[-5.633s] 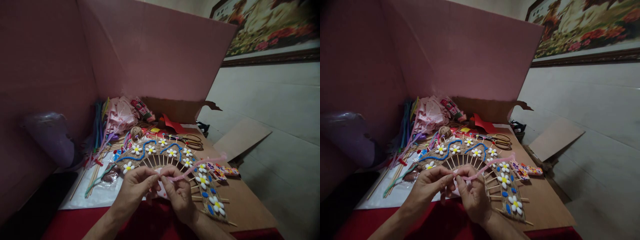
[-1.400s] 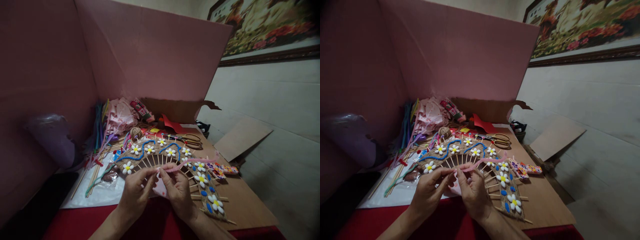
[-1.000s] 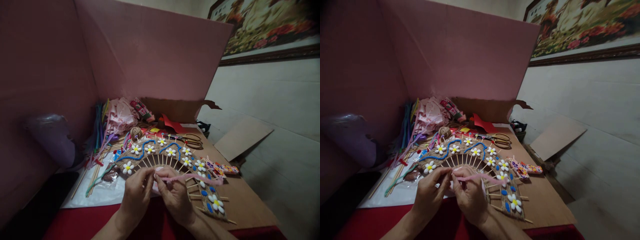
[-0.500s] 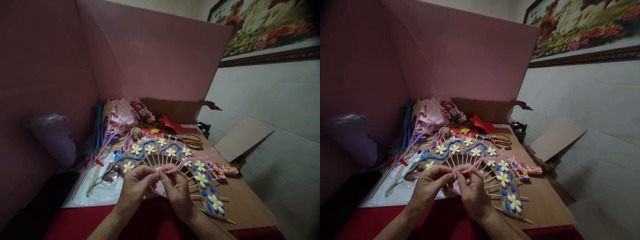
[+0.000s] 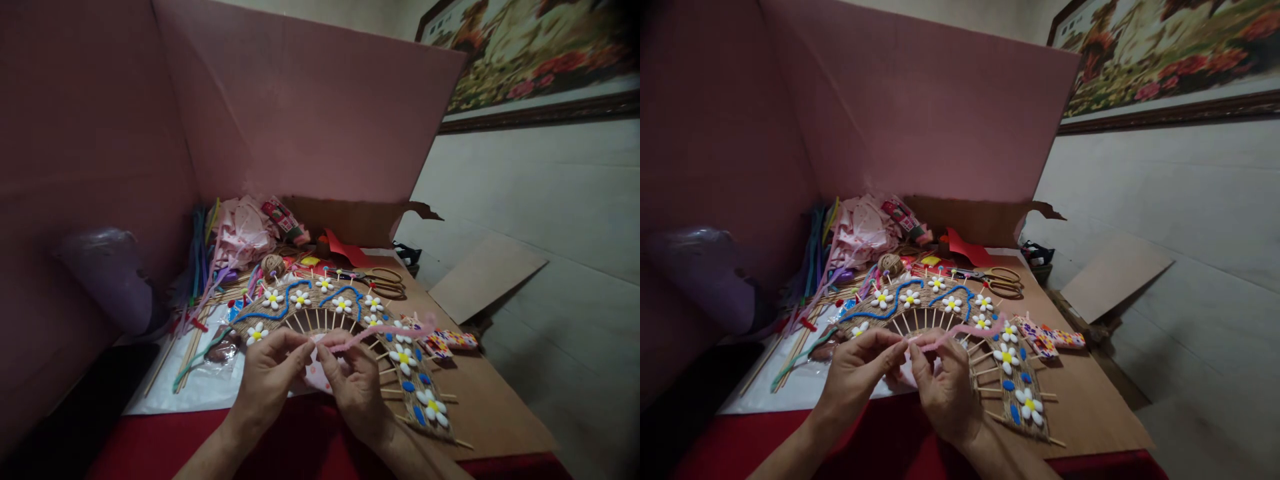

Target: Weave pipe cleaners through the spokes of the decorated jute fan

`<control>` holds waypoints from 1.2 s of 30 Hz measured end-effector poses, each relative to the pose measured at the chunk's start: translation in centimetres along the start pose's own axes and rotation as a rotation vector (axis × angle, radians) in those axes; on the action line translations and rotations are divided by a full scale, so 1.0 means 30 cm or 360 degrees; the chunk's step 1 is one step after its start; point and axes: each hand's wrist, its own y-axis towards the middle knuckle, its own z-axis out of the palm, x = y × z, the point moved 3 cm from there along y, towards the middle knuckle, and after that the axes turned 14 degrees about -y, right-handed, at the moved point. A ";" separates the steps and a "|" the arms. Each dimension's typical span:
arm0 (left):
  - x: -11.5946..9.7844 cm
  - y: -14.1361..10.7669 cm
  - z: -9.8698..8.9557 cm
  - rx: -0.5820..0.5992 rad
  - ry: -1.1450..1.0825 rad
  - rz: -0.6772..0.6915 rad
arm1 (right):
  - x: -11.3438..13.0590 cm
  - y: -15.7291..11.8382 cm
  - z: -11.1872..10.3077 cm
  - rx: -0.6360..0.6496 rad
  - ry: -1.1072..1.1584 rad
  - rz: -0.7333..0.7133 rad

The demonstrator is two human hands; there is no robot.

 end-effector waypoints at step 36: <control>-0.013 -0.035 0.022 0.0385 0.1417 0.1251 | -0.012 0.000 0.017 0.0056 -0.0306 0.0001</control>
